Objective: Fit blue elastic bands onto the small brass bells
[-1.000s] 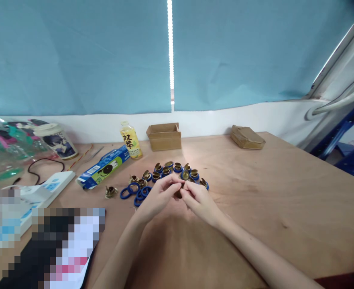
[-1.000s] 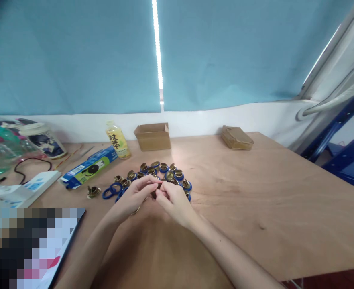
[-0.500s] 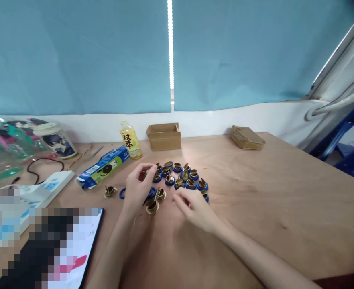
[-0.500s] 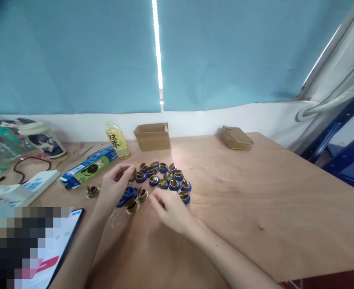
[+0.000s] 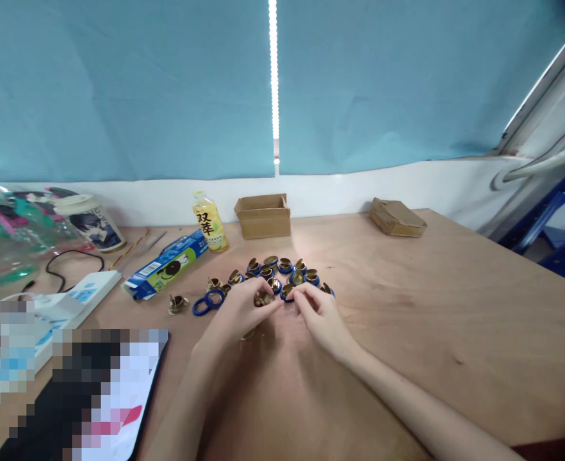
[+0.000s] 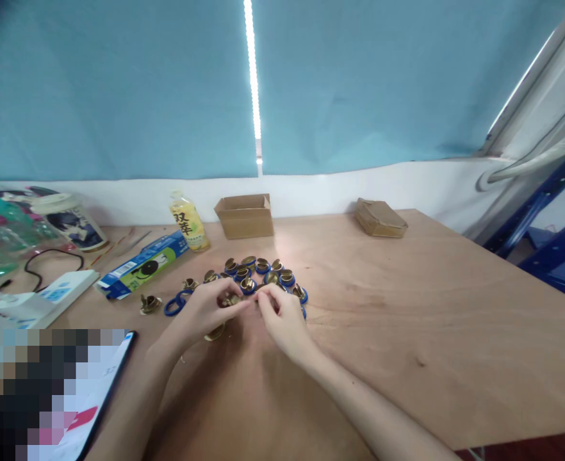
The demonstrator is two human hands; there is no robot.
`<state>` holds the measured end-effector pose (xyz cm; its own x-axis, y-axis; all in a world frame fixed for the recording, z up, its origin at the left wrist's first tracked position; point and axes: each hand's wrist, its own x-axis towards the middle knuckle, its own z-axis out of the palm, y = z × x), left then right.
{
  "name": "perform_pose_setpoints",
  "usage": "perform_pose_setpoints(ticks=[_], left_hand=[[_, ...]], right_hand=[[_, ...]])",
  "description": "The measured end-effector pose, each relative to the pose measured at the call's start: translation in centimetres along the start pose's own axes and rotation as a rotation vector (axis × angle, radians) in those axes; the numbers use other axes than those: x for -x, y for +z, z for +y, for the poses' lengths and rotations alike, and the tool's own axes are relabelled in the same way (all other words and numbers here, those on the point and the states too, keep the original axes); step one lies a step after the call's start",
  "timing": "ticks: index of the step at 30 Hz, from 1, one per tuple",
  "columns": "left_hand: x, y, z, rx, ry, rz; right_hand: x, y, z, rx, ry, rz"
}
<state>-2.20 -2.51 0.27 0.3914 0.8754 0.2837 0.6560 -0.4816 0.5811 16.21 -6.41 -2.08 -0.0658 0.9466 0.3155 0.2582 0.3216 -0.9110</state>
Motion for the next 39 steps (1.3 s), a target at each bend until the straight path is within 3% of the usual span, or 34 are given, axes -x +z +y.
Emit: perform_pose_setpoints(ticks=[9, 12, 15, 19, 24, 31, 39], left_hand=[[0.1, 2.2, 0.5, -0.184, 0.113, -0.139], [0.2, 2.7, 0.3, -0.249, 0.152, -0.181], [0.2, 2.9, -0.1, -0.292, 0.182, -0.193], [0.3, 2.9, -0.2, -0.349, 0.192, -0.186], [0.6, 2.7, 0.1, -0.361, 0.179, -0.112], [0.2, 2.7, 0.4, -0.359, 0.159, 0.053], [0.6, 3.5, 0.3, -0.480, 0.087, 0.001]], right_hand=[[-0.9, -1.4, -0.5, -0.131, 0.023, 0.117], [-1.1, -1.9, -0.6, -0.044, -0.008, 0.154], [-1.1, -2.4, -0.4, 0.183, -0.124, 0.106], [-1.1, -2.5, 0.5, 0.545, -0.257, 0.018], [-1.1, -1.8, 1.9, 0.827, -0.370, -0.099], [-1.8, -1.3, 2.6, 0.923, -0.398, -0.112], [-2.0, -0.7, 3.3, 0.990, -0.413, -0.083]])
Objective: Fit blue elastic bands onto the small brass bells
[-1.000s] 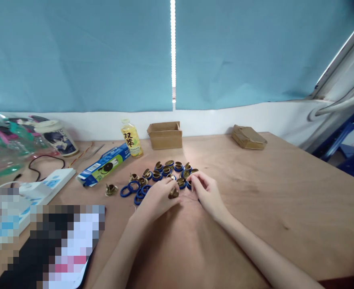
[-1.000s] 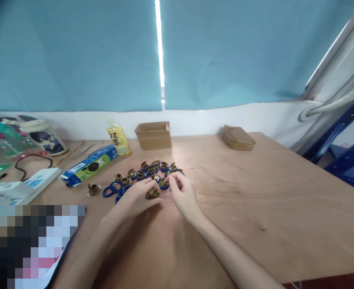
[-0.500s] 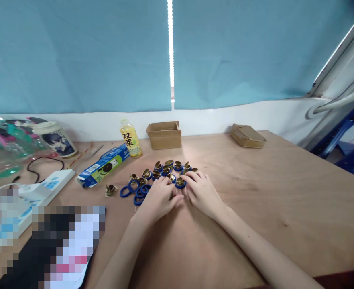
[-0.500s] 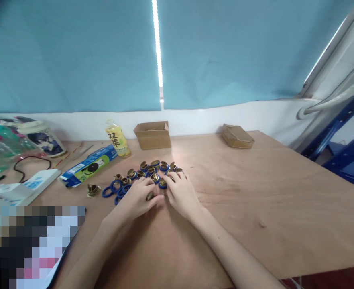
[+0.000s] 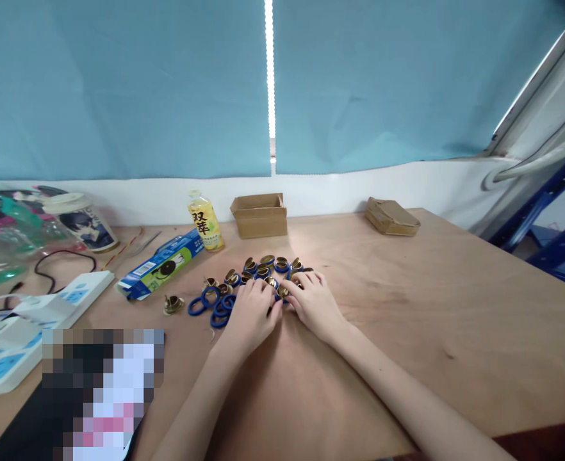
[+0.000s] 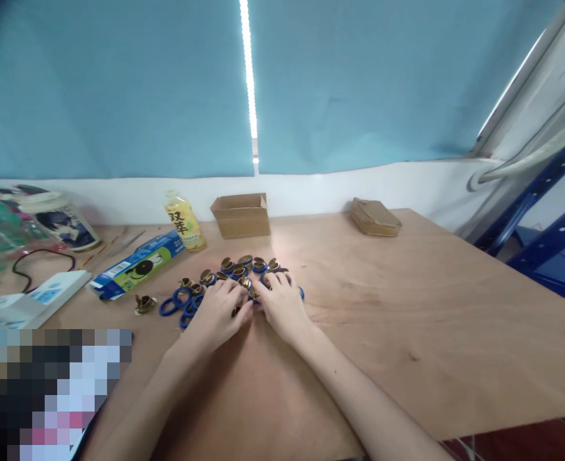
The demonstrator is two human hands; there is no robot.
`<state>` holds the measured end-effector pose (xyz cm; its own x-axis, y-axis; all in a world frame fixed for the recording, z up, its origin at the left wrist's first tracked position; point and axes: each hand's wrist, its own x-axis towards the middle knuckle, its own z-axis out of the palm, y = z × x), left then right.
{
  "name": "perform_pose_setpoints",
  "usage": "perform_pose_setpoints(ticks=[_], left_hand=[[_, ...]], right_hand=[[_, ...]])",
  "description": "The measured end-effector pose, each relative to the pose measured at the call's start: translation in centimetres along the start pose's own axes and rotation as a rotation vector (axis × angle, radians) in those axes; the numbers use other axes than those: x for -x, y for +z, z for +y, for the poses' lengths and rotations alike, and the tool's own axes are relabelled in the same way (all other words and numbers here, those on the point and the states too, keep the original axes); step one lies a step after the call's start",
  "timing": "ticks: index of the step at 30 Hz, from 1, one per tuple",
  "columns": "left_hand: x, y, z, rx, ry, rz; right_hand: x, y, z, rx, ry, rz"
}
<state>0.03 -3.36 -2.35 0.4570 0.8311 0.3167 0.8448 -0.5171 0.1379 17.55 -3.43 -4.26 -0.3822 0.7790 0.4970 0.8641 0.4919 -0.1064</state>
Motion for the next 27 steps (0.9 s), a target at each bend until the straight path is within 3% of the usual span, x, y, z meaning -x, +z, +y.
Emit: perform_pose_setpoints(ticks=[10, 16, 20, 27], left_hand=[[-0.1, 0.2, 0.9, -0.017, 0.011, -0.041], [-0.2, 0.4, 0.6, 0.059, -0.011, 0.034], [-0.7, -0.3, 1.2, 0.464, -0.076, 0.095], [-1.3, -0.9, 1.9, 1.164, -0.272, 0.047]], right_hand=[[-0.2, -0.2, -0.3, 0.039, -0.071, -0.015], [-0.1, -1.0, 0.3, -0.047, -0.082, 0.043], [0.0, -1.8, 0.2, -0.158, -0.062, 0.180], [0.3, -3.0, -1.0, -0.244, -0.062, 0.306]])
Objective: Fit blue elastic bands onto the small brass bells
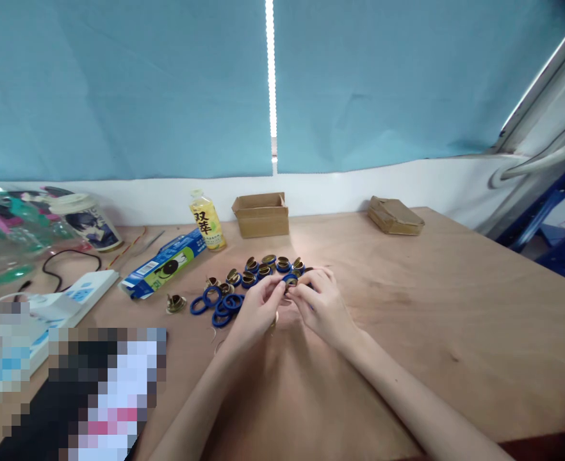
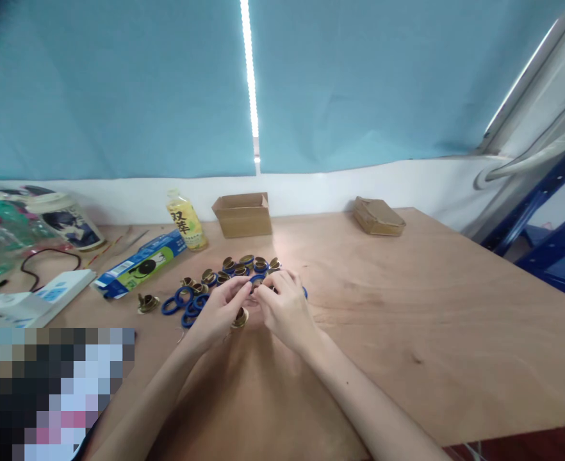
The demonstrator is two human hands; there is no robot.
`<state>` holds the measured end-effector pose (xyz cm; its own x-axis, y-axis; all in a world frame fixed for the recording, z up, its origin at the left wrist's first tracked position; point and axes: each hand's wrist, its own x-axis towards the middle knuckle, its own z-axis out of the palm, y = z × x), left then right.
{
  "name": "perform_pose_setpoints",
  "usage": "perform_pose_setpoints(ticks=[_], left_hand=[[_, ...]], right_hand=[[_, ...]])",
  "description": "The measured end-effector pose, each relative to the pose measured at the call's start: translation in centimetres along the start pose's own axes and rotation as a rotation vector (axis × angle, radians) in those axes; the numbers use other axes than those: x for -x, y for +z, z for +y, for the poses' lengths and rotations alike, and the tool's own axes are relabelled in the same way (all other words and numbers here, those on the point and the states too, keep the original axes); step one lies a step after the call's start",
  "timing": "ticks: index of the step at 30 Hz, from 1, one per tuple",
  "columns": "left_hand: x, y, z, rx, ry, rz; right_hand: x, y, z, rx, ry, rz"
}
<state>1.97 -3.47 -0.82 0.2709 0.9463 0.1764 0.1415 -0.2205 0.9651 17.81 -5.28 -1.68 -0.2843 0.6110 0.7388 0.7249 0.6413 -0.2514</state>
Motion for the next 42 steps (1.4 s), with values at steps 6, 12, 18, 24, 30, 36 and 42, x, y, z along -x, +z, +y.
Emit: perform_pose_setpoints(ticks=[6, 12, 18, 24, 30, 36, 42], left_hand=[[-0.2, -0.4, -0.7, 0.053, 0.001, 0.069], [0.0, -0.5, -0.3, 0.005, 0.100, 0.082], [0.1, -0.5, -0.1, 0.006, 0.093, 0.102], [0.3, -0.3, 0.4, 0.020, 0.098, 0.093], [0.7, 0.1, 0.7, 0.023, 0.161, 0.029], [1.0, 0.4, 1.1, -0.002, 0.192, 0.057], [1.1, 0.7, 1.5, -0.121, 0.235, 0.092]], right_hand=[[-0.1, -0.5, -0.8, -0.091, -0.022, -0.011], [-0.5, -1.0, -0.1, -0.209, 0.136, 0.068], [-0.8, -1.8, 0.1, -0.199, 0.120, 0.008], [-0.6, -1.7, 0.3, -0.203, 0.105, -0.003], [-0.1, -0.9, 0.7, -0.208, 0.108, 0.088], [0.0, -0.9, 0.3, -0.222, 0.117, 0.182], [0.2, -0.8, -0.1, -0.196, 0.119, 0.219]])
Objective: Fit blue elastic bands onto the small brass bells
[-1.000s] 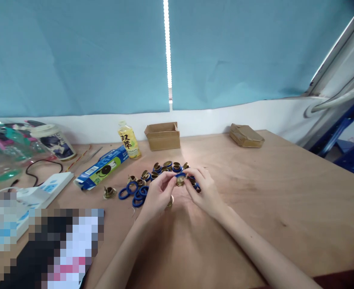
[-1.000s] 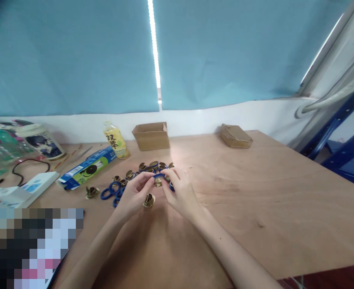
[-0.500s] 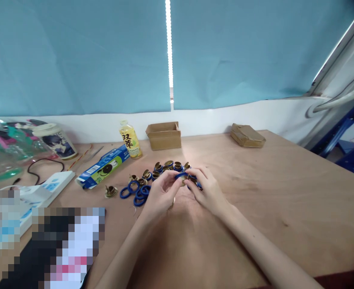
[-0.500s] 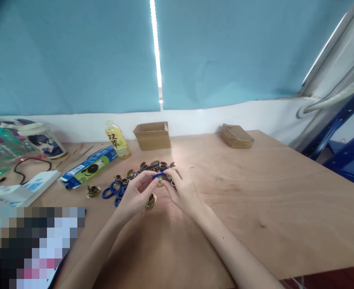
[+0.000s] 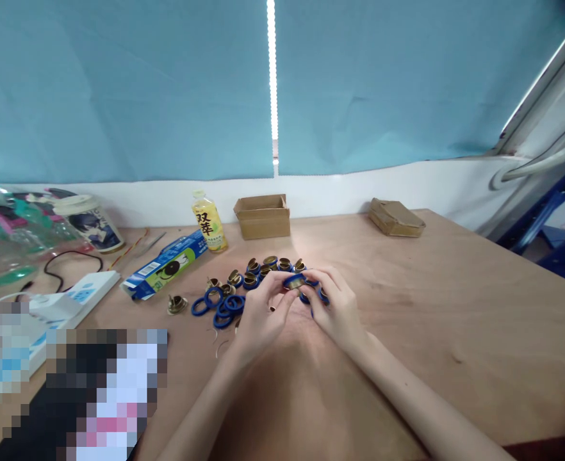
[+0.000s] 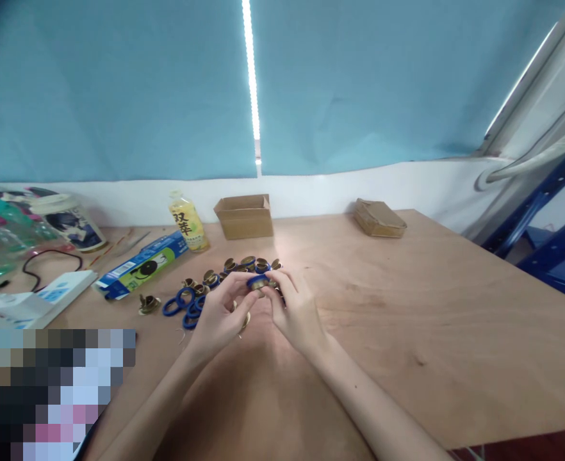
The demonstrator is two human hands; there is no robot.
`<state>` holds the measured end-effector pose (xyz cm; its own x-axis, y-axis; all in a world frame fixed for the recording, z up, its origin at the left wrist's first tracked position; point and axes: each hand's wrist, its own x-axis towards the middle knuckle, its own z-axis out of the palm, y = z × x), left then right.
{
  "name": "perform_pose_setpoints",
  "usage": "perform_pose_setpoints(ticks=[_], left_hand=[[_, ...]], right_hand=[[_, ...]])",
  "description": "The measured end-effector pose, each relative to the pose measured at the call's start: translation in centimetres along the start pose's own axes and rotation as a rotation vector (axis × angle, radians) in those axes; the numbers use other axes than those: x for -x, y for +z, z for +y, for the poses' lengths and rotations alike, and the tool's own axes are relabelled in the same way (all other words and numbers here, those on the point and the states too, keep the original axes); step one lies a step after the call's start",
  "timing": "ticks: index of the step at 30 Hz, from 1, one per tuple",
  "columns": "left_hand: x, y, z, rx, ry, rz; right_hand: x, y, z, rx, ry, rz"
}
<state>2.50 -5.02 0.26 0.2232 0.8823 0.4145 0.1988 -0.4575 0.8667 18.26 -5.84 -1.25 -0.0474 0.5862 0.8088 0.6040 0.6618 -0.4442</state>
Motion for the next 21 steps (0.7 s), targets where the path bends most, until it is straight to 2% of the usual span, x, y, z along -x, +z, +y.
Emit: perform_pose_setpoints(ticks=[7, 13, 21], left_hand=[[0.17, 0.40, 0.15, -0.057, 0.097, 0.043], [0.18, 0.39, 0.26, -0.065, 0.095, 0.058], [0.26, 0.12, 0.12, -0.137, 0.123, 0.051]], right_hand=[[0.49, 0.21, -0.15, 0.037, -0.025, 0.024], [0.35, 0.06, -0.38, 0.023, -0.036, 0.050], [0.45, 0.45, -0.60, -0.030, 0.030, 0.031]])
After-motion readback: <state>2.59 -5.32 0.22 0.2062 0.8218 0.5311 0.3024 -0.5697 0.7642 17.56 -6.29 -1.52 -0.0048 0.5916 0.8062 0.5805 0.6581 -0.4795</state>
